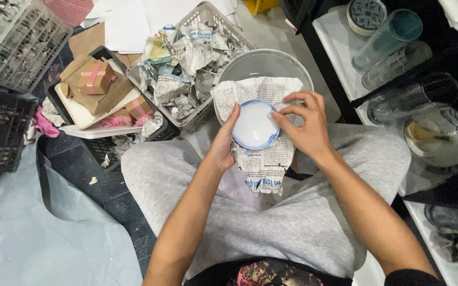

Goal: The person sits cross-legged on the floor and repeatedly wraps small ceramic bowls and plates with newspaper. They pick up each item, fold newspaper around it, and place the wrapped item on a nearby shelf.

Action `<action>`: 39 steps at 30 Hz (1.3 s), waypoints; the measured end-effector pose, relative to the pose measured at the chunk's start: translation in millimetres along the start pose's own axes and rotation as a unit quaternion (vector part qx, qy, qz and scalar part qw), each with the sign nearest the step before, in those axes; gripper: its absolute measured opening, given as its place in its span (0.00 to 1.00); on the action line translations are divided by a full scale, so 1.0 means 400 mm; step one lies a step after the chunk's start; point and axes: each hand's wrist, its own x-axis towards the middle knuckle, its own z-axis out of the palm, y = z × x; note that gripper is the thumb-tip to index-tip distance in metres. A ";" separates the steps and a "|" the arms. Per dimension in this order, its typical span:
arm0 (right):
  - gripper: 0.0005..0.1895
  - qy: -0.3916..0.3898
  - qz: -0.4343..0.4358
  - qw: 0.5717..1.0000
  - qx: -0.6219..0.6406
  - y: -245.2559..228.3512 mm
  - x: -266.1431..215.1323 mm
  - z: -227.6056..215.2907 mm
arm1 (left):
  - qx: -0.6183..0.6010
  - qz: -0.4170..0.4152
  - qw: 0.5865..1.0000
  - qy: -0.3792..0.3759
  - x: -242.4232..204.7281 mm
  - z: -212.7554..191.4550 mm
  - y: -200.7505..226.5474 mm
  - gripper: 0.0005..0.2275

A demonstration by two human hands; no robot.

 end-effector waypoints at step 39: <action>0.10 0.394 0.513 0.509 0.568 0.846 0.335 0.300 | 0.038 -0.145 0.984 0.096 0.027 0.133 -0.074 0.21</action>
